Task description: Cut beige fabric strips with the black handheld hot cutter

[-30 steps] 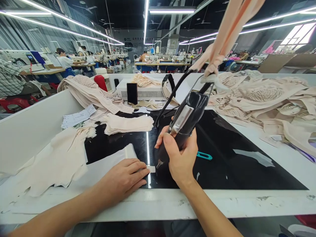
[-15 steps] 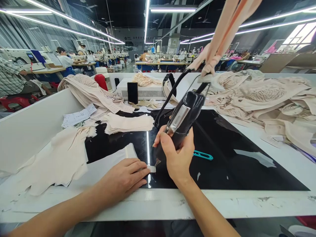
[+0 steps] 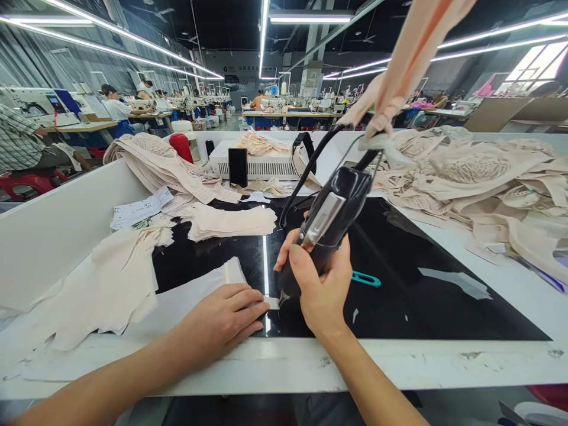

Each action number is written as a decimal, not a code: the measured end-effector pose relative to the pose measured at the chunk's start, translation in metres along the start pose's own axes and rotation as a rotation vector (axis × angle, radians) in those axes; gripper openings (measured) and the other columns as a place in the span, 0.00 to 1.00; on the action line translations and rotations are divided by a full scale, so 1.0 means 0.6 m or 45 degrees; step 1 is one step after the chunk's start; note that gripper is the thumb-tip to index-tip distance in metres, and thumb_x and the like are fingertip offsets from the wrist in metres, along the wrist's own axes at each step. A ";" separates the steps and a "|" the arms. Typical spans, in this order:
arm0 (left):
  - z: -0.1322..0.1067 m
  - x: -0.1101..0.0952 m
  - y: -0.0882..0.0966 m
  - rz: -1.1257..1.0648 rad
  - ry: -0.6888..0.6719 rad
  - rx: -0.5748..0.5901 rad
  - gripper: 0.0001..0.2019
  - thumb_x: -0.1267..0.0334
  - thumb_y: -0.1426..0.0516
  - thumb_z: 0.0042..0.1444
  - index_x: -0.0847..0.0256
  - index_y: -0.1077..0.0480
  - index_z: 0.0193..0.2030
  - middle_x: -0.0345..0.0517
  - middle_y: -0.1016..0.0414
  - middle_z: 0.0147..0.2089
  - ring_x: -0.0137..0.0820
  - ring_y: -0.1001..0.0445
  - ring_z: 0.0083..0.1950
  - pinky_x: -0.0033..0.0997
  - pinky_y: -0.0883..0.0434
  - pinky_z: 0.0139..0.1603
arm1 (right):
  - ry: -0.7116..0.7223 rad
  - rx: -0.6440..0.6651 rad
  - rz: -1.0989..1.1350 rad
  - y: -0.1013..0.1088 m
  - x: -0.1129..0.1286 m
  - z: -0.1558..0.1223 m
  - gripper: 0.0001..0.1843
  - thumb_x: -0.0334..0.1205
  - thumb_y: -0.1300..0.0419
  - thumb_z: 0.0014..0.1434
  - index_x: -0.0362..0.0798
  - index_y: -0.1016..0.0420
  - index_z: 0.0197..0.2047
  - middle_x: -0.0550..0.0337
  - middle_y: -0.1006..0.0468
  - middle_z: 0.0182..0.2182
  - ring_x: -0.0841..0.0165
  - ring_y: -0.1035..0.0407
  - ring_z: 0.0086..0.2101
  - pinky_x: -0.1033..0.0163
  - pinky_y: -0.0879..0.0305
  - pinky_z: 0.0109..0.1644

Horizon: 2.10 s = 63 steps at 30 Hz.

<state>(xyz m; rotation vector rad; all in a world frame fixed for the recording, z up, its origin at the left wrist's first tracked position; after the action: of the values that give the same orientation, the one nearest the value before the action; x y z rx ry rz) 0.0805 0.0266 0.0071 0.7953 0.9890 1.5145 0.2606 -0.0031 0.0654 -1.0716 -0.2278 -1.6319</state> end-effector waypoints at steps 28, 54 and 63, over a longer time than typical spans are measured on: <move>-0.004 0.017 0.017 -0.102 -0.021 0.061 0.09 0.63 0.40 0.76 0.64 0.24 0.56 0.51 0.19 0.53 0.39 0.19 0.54 0.39 0.21 0.60 | -0.013 -0.014 -0.064 0.021 0.004 -0.003 0.21 0.48 0.25 0.63 0.57 0.25 0.55 0.66 0.22 0.33 0.68 0.27 0.26 0.63 0.24 0.27; -0.010 0.014 -0.012 -0.101 -0.052 -0.046 0.12 0.62 0.41 0.77 0.65 0.24 0.59 0.52 0.18 0.55 0.38 0.20 0.58 0.39 0.24 0.64 | -0.037 -0.049 0.024 -0.031 -0.021 0.012 0.24 0.49 0.23 0.58 0.54 0.27 0.52 0.69 0.21 0.30 0.69 0.27 0.23 0.63 0.24 0.25; -0.012 0.012 -0.009 -0.074 -0.042 -0.070 0.11 0.62 0.42 0.77 0.65 0.23 0.57 0.52 0.18 0.54 0.39 0.20 0.58 0.39 0.24 0.65 | -0.035 -0.098 -0.003 -0.019 -0.005 0.014 0.24 0.47 0.23 0.57 0.54 0.26 0.51 0.69 0.21 0.30 0.68 0.28 0.23 0.63 0.25 0.24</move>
<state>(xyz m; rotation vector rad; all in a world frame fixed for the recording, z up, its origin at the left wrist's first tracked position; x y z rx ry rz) 0.0754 0.0326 -0.0008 0.7441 0.9349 1.4682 0.2553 0.0084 0.0722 -1.1529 -0.1855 -1.6404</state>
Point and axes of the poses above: each hand's wrist, its own z-axis towards the middle knuckle, its own y-axis out of the back of the hand, x = y × z, the point moved 3 cm from there along z, towards the middle knuckle
